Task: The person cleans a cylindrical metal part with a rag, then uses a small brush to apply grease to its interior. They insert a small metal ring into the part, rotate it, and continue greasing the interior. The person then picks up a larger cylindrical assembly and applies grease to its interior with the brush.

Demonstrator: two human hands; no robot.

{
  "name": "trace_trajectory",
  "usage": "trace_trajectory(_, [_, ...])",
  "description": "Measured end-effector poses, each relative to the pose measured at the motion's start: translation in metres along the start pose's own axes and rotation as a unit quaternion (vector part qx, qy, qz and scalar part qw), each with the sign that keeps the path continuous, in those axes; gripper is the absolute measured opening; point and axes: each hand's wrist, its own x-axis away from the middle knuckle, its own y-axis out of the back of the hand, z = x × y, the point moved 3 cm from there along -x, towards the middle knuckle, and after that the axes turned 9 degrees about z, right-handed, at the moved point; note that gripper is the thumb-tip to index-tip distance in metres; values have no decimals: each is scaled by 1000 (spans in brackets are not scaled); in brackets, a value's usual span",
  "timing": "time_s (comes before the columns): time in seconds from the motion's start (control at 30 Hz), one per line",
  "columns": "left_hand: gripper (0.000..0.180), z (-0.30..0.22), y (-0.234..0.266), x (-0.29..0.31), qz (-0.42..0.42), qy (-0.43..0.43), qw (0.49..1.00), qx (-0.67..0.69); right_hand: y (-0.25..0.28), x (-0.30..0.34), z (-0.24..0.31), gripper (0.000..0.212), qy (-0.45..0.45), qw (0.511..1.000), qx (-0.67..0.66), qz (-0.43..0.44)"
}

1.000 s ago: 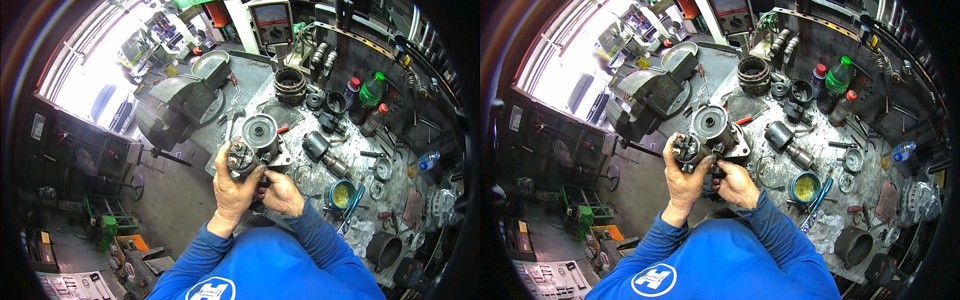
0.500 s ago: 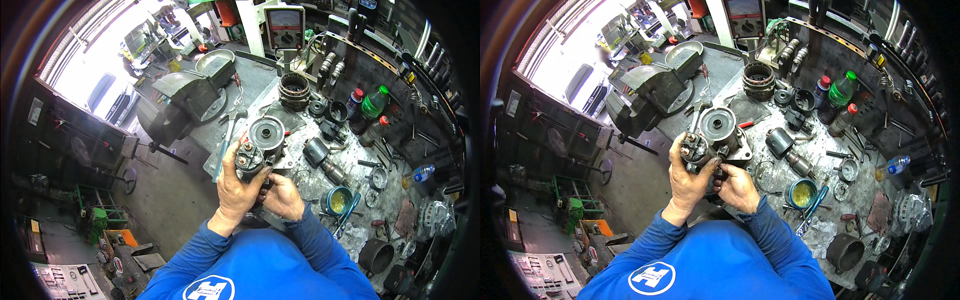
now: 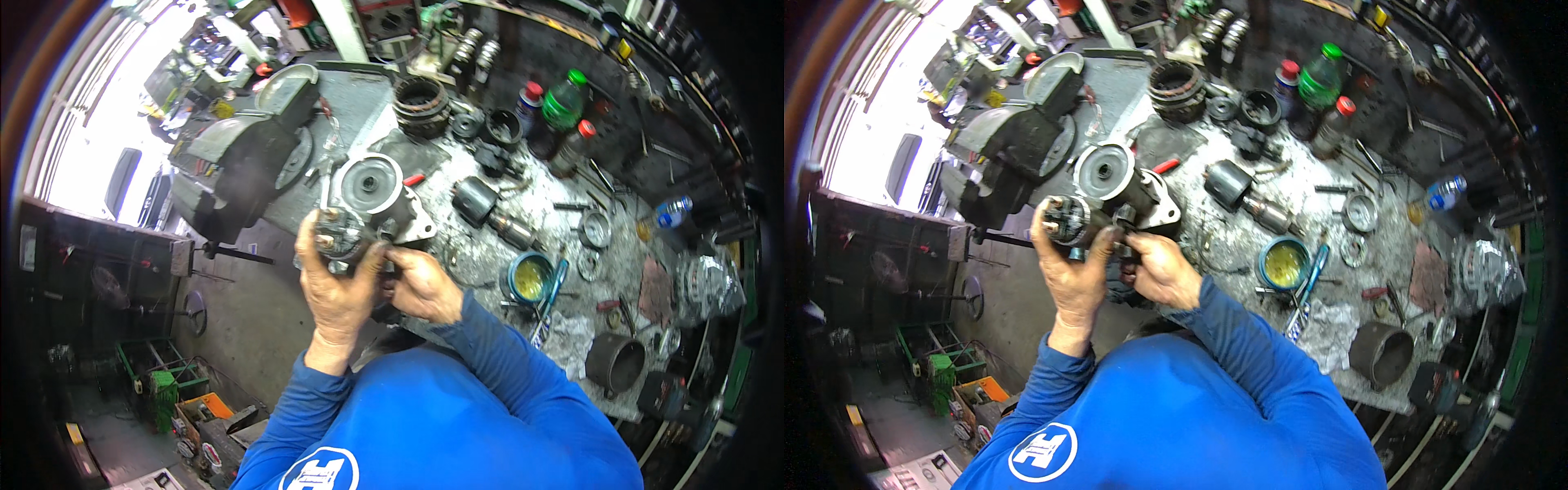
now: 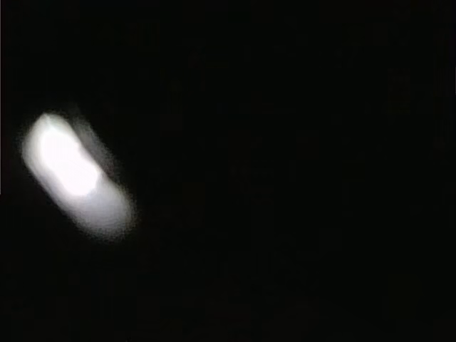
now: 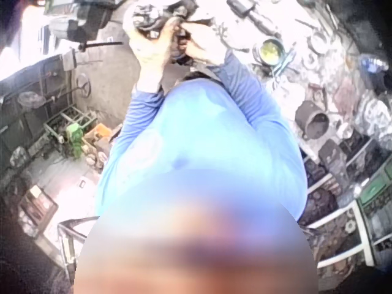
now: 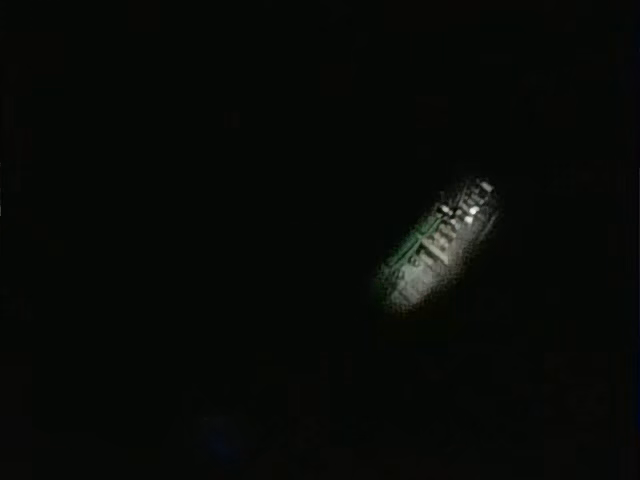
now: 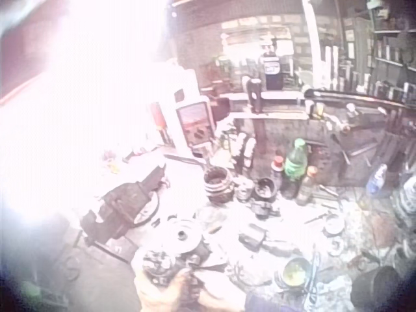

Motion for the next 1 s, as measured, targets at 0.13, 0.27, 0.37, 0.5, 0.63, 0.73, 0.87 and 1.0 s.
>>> trace_trajectory(0.13, [85,1,-3,0,-6,-3,1000,21,-5,4,-2,24,1,1000,-7,0])
trace_trajectory(0.27, [86,2,-4,0,0,0,1000,16,-11,7,1,23,-17,999,-16,28])
trace_trajectory(0.37, [85,3,-4,1,3,3,1000,14,-12,9,2,22,4,1000,-11,10])
trace_trajectory(0.5, [84,9,-4,1,6,-11,1000,4,-5,10,4,18,15,999,4,29])
trace_trajectory(0.63, [83,20,-1,-3,16,-35,997,60,36,33,37,25,183,790,568,-138])
trace_trajectory(0.73, [77,26,4,-7,38,-102,994,28,72,55,46,28,205,493,770,-348])
trace_trajectory(0.87, [76,28,17,-17,58,-172,983,1,96,55,37,27,154,403,804,-409])
trace_trajectory(1.0, [63,21,48,-39,153,-222,963,-9,92,42,32,23,109,399,775,-478])
